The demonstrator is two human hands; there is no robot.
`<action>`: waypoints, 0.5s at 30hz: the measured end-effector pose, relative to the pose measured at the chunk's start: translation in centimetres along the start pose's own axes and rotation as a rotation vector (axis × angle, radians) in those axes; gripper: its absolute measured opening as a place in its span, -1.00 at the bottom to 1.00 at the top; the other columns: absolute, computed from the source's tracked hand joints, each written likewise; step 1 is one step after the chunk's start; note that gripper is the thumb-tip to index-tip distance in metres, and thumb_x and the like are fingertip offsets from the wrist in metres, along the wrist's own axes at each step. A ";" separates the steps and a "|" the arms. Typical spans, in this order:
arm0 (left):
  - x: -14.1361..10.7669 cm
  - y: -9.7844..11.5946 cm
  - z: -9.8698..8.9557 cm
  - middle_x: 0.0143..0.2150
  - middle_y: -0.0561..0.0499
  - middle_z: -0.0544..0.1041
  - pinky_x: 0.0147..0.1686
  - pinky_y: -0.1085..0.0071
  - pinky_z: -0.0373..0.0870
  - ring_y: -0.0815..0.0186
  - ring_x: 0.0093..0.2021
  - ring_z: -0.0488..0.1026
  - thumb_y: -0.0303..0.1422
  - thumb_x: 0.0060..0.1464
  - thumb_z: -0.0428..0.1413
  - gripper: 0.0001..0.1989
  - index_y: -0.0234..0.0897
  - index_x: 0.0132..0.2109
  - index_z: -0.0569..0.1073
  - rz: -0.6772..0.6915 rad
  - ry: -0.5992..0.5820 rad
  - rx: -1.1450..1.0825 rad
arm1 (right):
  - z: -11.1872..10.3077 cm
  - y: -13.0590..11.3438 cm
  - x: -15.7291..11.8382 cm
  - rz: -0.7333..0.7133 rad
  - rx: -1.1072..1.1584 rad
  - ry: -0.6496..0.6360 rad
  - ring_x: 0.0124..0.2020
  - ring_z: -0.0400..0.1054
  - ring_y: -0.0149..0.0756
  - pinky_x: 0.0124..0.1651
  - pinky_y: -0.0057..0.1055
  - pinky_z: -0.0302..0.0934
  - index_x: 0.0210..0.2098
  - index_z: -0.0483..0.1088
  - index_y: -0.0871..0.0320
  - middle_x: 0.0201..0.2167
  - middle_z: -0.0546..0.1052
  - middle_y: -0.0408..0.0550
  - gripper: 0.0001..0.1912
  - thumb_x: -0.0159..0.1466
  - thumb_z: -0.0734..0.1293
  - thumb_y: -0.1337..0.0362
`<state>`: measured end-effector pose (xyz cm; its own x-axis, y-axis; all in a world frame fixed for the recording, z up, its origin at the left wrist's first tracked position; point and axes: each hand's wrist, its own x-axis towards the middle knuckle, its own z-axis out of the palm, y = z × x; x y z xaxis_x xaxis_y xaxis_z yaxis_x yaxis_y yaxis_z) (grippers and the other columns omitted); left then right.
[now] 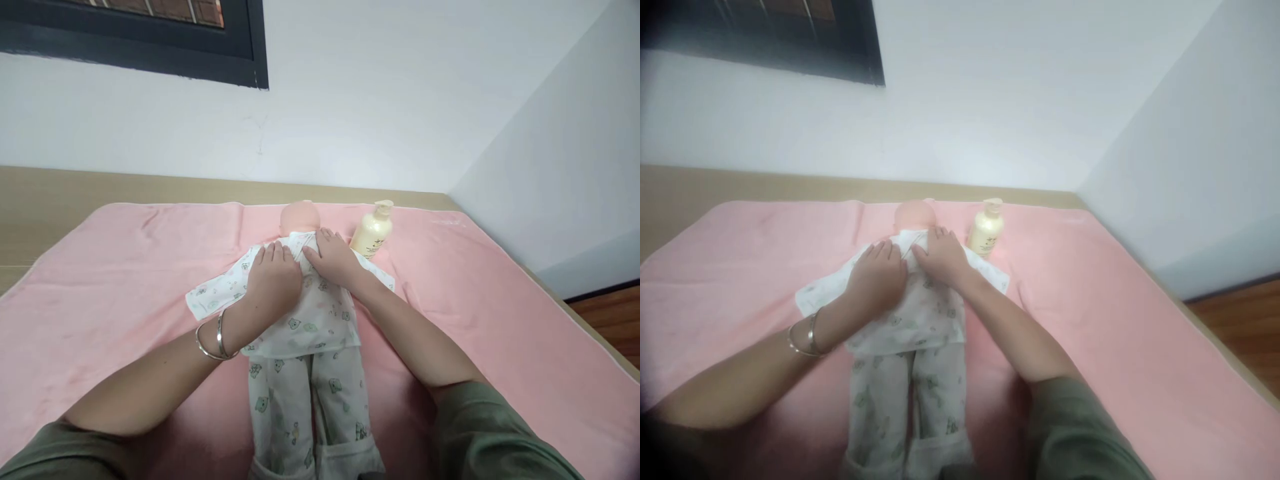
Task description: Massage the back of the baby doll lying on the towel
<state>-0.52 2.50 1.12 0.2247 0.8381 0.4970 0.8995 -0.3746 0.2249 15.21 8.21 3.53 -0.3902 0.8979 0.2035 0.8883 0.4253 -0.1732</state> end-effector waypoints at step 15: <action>2.2 -1.3 0.7 -0.09 -0.37 0.54 0.08 -0.07 0.39 -0.10 0.00 0.47 -0.33 0.27 -0.24 -0.61 -0.39 -0.09 0.45 -0.043 -0.065 -0.059 | 0.6 -1.8 -1.6 -0.084 0.070 0.093 0.13 0.34 0.03 0.26 -0.09 0.20 0.01 0.41 0.37 0.04 0.52 0.28 -0.61 0.39 0.07 0.35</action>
<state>-0.98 5.09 1.32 0.2120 0.8771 0.4310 0.8854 -0.3591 0.2952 14.11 6.08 2.97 -0.4353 0.8460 0.3078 0.8331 0.5081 -0.2184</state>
